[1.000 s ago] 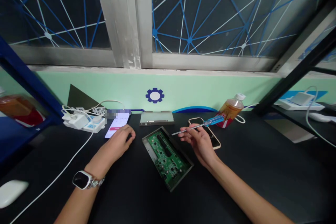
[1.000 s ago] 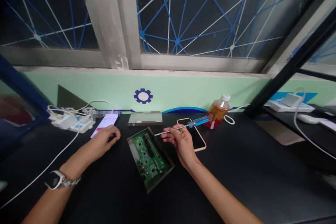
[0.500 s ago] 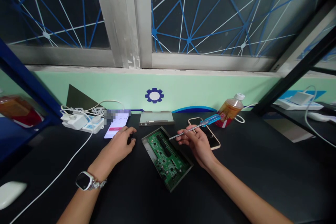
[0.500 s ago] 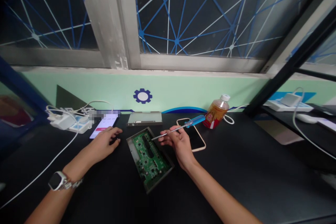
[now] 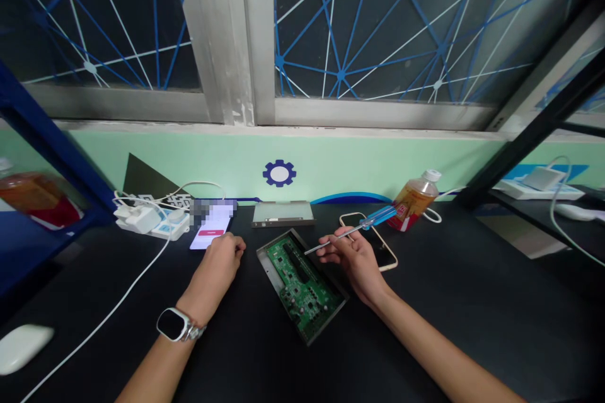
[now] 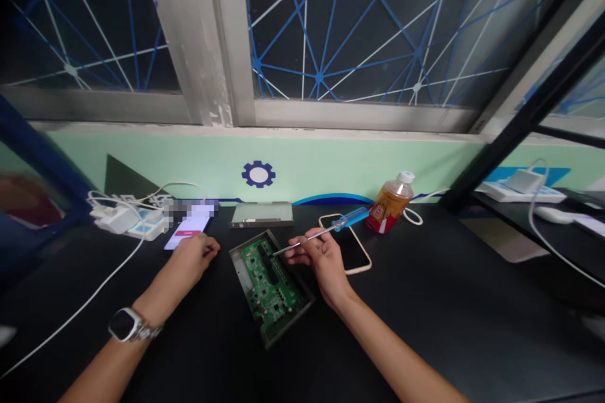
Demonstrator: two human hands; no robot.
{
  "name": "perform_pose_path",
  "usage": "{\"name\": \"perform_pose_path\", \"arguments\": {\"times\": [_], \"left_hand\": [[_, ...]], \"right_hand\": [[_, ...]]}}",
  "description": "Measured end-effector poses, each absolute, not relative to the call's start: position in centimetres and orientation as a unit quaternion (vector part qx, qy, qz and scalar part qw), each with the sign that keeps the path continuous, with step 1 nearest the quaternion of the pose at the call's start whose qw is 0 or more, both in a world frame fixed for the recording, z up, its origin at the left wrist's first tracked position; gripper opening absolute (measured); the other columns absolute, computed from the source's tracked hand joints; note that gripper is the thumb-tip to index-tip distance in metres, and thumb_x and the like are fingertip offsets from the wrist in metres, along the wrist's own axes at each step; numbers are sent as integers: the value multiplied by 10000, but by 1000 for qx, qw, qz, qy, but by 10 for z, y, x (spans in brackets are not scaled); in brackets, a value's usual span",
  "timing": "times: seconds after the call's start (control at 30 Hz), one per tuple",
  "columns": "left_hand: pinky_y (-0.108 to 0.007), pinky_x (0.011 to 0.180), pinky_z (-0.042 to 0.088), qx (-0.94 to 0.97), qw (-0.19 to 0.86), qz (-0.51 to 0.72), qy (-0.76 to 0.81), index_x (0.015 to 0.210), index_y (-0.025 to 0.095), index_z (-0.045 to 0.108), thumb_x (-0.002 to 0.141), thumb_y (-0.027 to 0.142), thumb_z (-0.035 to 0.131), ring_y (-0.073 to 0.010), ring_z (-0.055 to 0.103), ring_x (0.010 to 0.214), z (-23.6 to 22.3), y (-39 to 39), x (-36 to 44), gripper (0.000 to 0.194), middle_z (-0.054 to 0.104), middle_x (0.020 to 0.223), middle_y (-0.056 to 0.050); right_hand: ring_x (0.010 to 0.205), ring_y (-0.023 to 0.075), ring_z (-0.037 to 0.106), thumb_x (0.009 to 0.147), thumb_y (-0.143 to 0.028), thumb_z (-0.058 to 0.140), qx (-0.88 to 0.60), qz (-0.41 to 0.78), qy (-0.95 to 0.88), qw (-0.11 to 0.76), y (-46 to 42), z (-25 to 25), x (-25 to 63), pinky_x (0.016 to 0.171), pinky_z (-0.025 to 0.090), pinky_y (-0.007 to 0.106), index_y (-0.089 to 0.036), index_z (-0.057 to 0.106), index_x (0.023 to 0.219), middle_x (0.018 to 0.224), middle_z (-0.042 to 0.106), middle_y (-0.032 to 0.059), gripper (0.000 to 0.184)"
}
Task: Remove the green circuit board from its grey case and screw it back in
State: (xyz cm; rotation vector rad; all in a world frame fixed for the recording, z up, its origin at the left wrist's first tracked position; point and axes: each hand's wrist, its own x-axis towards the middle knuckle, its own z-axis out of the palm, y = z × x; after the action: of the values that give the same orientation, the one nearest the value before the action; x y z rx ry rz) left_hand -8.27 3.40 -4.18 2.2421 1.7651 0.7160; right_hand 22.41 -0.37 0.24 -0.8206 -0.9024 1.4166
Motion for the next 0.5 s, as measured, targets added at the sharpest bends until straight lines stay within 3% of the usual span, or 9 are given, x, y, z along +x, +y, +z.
{"name": "perform_pose_path", "arguments": {"times": [0.13, 0.23, 0.5], "left_hand": [[-392, 807, 503, 769, 95, 256, 577, 983, 181, 684, 828, 187, 591, -269, 647, 913, -27, 31, -80, 181, 676, 981, -105], [-391, 896, 496, 812, 119, 258, 510, 1118, 215, 663, 885, 233, 559, -254, 634, 1019, -13, 27, -65, 255, 643, 1145, -95], [-353, 806, 496, 836, 156, 260, 458, 997, 230, 698, 934, 157, 447, -225, 651, 883, 6, 35, -20, 269, 694, 927, -66]], "right_hand": [[706, 217, 739, 782, -338, 791, -354, 603, -394, 597, -4, 3, 223, 648, 599, 345, -224, 490, 908, 839, 752, 44, 345], [694, 222, 739, 811, -408, 754, -357, 593, -402, 598, -3, 2, 223, 632, 598, 348, -220, 502, 894, 826, 752, 53, 324], [577, 185, 693, 861, -490, 679, -357, 549, -465, 596, 2, 5, 222, 581, 570, 324, -230, 534, 901, 764, 741, 32, 300]]}}
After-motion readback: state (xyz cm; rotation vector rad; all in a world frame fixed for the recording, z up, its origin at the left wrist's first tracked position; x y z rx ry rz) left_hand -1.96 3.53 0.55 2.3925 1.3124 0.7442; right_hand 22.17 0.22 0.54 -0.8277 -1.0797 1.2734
